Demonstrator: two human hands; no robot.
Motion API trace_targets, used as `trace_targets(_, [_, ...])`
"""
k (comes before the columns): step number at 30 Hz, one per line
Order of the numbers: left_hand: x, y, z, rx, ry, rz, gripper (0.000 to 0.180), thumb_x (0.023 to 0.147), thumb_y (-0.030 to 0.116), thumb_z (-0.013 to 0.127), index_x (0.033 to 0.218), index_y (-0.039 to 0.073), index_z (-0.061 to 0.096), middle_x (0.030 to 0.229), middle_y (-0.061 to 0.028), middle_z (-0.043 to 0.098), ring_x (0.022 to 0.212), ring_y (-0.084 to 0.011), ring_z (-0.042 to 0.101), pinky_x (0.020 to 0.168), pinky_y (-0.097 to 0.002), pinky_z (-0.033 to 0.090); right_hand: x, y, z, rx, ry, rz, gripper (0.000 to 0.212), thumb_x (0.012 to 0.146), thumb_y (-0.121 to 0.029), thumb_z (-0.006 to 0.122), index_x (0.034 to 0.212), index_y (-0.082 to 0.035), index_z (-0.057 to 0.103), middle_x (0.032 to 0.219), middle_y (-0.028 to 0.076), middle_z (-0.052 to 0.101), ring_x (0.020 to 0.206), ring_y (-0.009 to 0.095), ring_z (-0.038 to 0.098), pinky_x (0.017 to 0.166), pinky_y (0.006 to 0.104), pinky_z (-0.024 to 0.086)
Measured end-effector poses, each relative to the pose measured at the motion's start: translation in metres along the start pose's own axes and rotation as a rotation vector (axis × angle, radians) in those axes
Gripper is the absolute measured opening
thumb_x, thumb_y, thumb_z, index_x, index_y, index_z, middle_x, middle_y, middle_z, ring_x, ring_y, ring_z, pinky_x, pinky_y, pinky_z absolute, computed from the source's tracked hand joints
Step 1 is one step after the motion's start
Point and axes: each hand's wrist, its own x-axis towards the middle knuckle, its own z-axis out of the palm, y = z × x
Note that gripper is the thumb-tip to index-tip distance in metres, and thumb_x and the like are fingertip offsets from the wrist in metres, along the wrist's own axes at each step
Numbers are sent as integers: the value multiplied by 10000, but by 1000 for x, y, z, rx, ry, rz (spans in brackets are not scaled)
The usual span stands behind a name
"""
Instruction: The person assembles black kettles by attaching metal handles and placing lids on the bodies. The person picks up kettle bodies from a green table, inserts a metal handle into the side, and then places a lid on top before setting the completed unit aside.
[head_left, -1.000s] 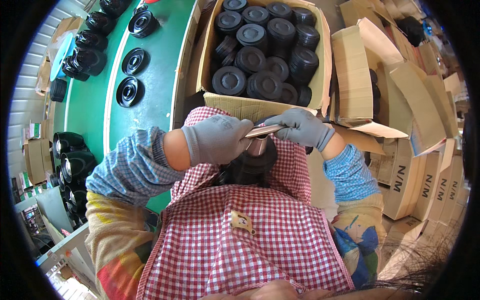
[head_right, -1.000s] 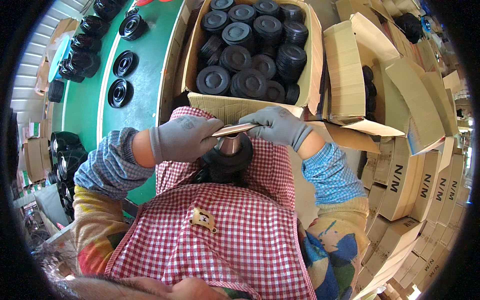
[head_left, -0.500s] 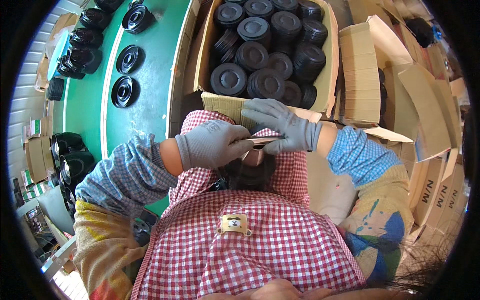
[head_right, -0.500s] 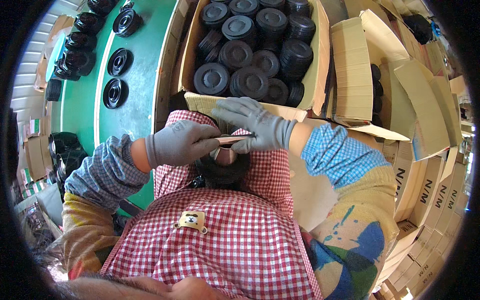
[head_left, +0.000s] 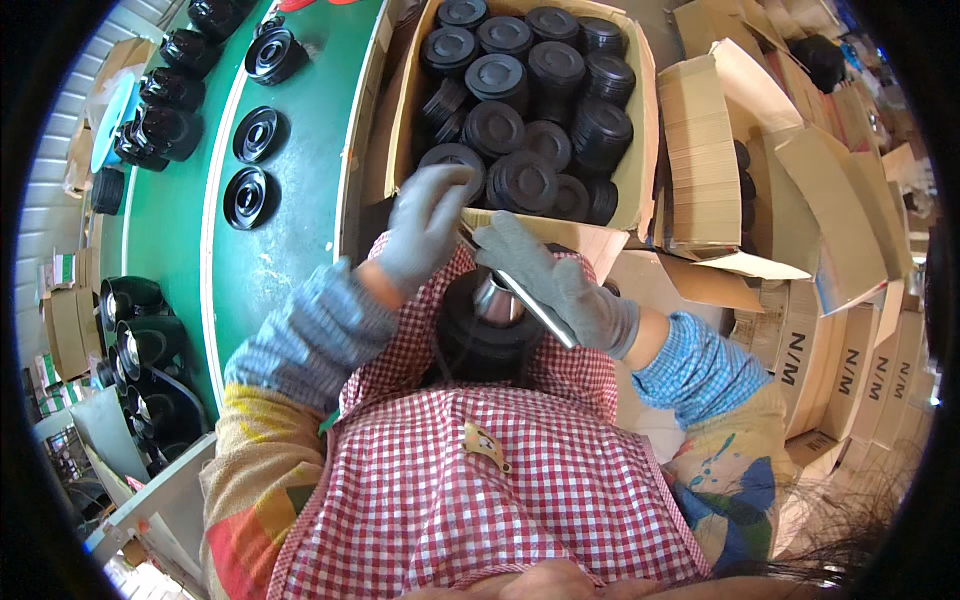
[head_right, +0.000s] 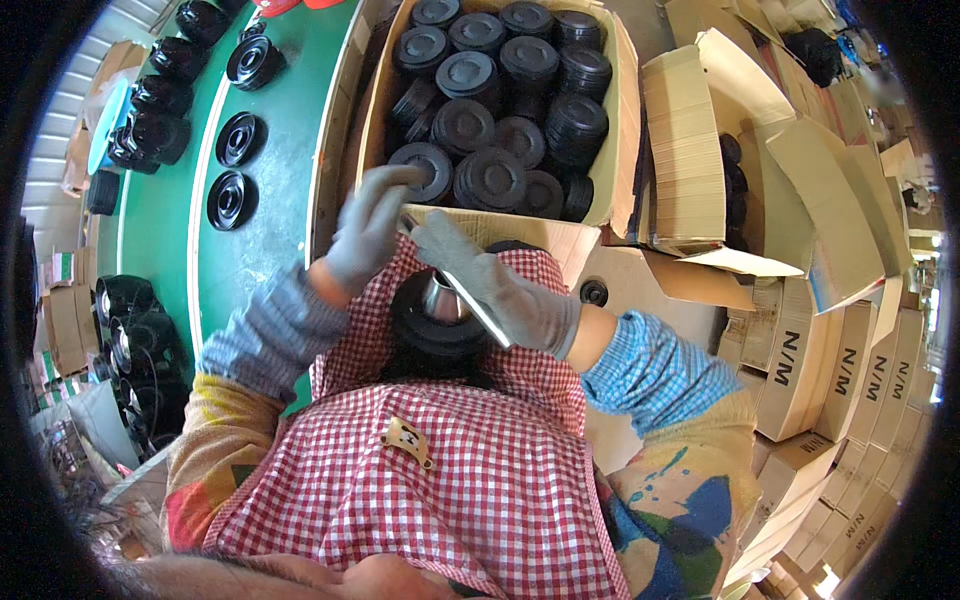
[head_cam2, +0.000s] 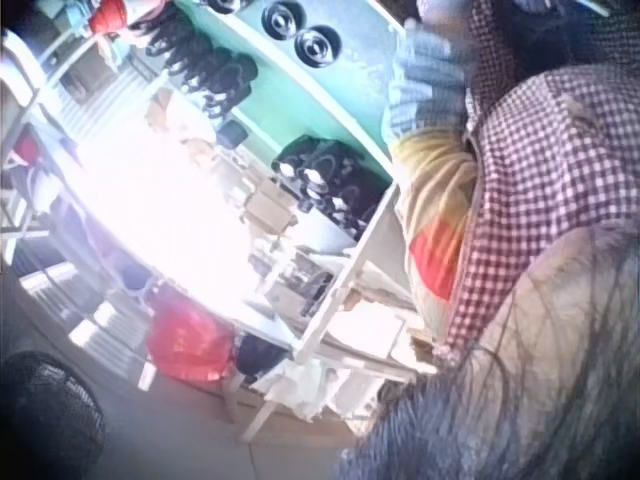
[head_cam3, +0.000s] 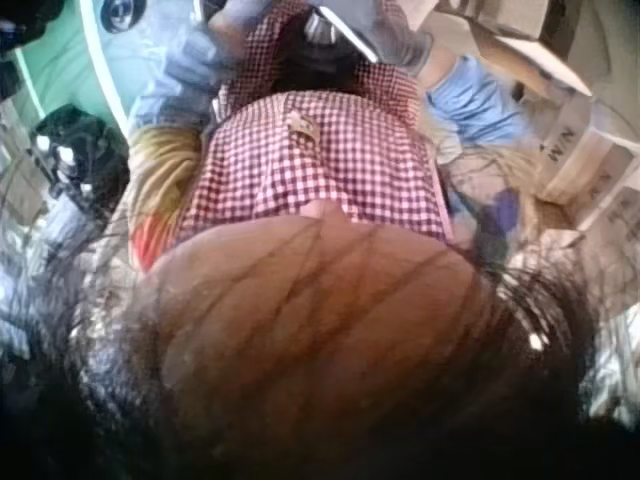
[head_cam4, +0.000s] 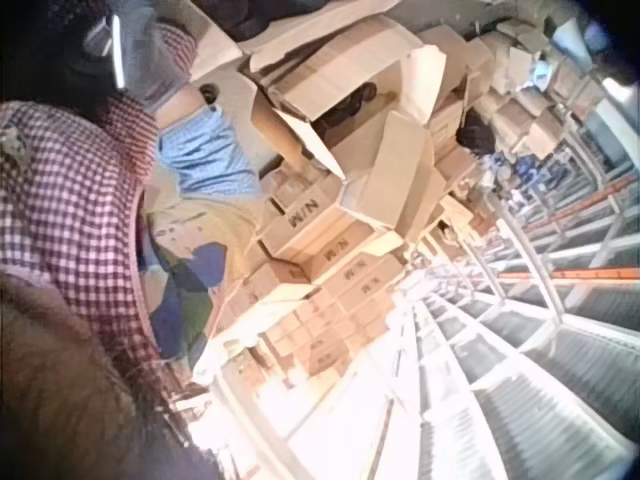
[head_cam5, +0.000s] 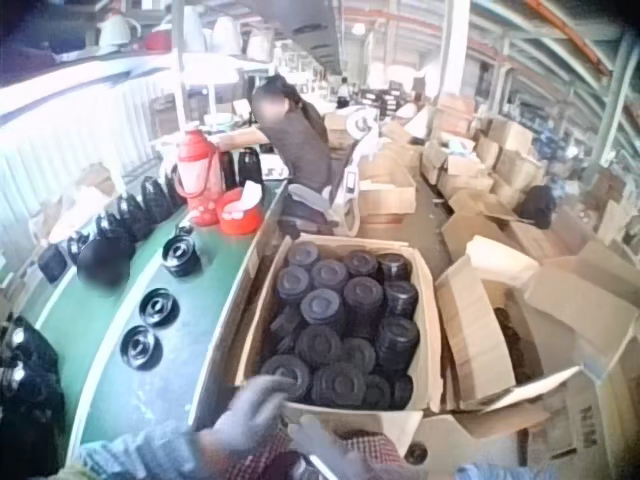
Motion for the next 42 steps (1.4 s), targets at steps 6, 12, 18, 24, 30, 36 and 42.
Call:
trace_targets(6, [-38,127,5,11,-477,515,465,836,408,748,1219,154,681,1123,-56,617,1008,-258,601,833,-423,480,7,-26,20,236,25,88,1116,865,-901,258,1629,-89,221,1651,187,280,1514,318,295,1247,431,209])
trace_targets(12, [-47,109,42,183,-397,454,253,842,376,732,908,164,611,906,-32,599,834,-227,603,726,-403,481,32,-13,-24,50,-10,113,1010,912,-837,317,1589,-87,335,1518,218,485,1368,322,509,1190,451,327])
trace_targets(18, [-37,103,46,81,-446,412,230,804,351,699,876,161,591,846,-30,583,744,-219,587,665,-395,465,105,44,-41,-233,-178,-212,449,1039,-394,491,1156,5,663,1140,134,649,1033,222,629,963,361,477])
trace_targets(24, [-33,90,38,-117,-574,467,196,789,337,646,876,164,617,861,-1,616,787,-206,613,745,-380,489,86,45,-41,-493,38,-408,373,1034,-258,490,786,-28,648,960,111,604,847,252,601,880,378,471])
trace_targets(30, [-32,54,5,-588,-416,477,222,833,258,731,685,134,621,710,-13,579,810,-231,654,1007,-557,433,46,29,-47,-1069,370,-389,273,985,-202,557,753,-80,632,818,64,630,831,294,607,900,445,431])
trace_targets(36, [-33,14,-12,-1292,-522,191,352,978,217,651,643,114,611,698,-40,630,934,-301,709,1223,-592,108,-30,-10,-13,-1281,485,112,515,893,-600,661,775,-99,662,721,80,625,692,291,631,654,418,472])
trace_targets(42, [-44,11,-43,-953,-175,-389,235,1008,227,587,1072,15,665,1138,-164,674,1173,-339,603,1139,-531,349,-9,29,-59,-755,633,-33,508,950,-531,676,860,-31,694,728,48,634,688,187,633,635,324,501])
